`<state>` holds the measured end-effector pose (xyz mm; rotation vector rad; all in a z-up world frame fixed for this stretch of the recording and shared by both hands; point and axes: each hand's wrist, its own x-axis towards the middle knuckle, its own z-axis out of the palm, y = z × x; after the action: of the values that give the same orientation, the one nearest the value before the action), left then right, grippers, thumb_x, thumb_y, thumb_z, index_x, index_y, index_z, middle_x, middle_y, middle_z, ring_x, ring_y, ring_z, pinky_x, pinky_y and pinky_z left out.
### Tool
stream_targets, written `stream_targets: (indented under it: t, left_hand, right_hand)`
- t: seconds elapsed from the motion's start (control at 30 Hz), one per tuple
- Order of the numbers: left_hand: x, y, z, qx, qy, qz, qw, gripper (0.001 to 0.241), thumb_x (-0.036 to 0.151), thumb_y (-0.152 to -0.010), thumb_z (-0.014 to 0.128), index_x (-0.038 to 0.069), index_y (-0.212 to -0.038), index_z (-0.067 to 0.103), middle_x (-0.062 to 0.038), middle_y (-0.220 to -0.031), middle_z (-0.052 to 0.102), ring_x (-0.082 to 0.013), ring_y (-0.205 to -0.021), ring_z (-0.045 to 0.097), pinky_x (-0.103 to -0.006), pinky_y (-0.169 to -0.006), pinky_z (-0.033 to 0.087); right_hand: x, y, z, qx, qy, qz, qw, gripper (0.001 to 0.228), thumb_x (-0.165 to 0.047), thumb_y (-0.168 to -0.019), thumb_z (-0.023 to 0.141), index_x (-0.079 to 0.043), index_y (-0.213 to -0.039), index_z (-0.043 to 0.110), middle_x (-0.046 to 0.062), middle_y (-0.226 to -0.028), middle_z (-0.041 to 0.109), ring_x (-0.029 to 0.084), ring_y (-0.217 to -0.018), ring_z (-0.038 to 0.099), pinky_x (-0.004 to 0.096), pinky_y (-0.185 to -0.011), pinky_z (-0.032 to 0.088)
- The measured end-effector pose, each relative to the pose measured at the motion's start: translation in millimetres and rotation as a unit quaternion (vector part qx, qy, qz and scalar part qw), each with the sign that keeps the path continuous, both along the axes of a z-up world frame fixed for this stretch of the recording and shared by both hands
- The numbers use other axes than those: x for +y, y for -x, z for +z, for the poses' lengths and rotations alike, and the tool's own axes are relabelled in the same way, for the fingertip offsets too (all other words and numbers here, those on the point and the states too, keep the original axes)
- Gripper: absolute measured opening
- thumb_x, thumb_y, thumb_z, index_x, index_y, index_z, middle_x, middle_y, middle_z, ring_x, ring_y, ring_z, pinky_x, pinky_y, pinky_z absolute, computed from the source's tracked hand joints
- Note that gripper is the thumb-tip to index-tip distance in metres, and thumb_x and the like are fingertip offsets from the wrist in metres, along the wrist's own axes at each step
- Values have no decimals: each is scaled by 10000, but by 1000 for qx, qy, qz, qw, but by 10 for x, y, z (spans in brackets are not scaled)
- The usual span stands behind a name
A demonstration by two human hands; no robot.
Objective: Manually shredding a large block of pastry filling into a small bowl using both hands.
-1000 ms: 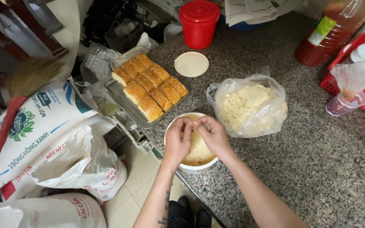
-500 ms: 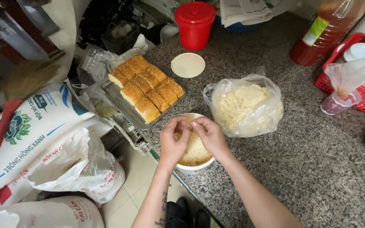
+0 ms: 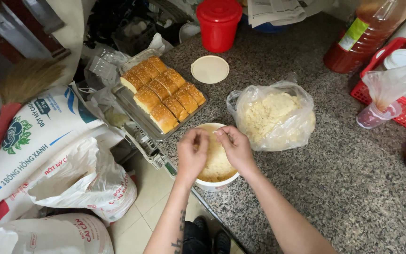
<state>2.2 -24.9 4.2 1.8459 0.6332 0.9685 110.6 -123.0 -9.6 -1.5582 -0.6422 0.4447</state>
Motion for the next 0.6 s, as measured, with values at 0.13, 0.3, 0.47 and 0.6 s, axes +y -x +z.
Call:
stream_targets:
  t: [0.13, 0.3, 0.47, 0.6]
  left_hand:
    - [-46, -5, 56, 23, -27, -35, 999, 64, 148, -899, 733, 88, -917, 740, -145, -799, 713, -382, -801, 719, -457, -734, 578]
    - [-36, 15, 99, 9, 6, 9, 1000, 132, 134, -976, 626, 48, -944, 722, -164, -788, 708, -366, -780, 712, -446, -727, 558]
    - [-27, 29, 95, -9, -14, -15, 1000, 116, 139, -948, 667, 88, -909, 763, -118, -788, 741, -331, -763, 720, -409, -722, 566]
    - [-14, 8, 32, -13, -51, -40, 998, 41, 121, -881, 737, 118, -902, 772, -100, -809, 742, -328, -795, 723, -409, -748, 574]
  right_hand:
    - [-19, -14, -2, -11, 5, 29, 1000, 149, -202, -1002, 642, -104, -1012, 754, 33, -758, 716, 85, -654, 579, 242, -582, 497]
    - [-30, -24, -17, -4, -19, -7, 1000, 181, -196, -1034, 580, -82, -1024, 721, 40, -765, 668, 88, -672, 553, 231, -586, 460]
    - [-31, 5, 36, -10, -6, 9, 1000, 200, -188, -1034, 580, -70, -1014, 741, 51, -764, 691, 102, -672, 570, 235, -601, 481]
    - [-31, -8, -9, -26, 24, 32, 999, 218, -207, -1034, 584, -68, -973, 741, 56, -753, 698, 122, -664, 589, 266, -612, 496]
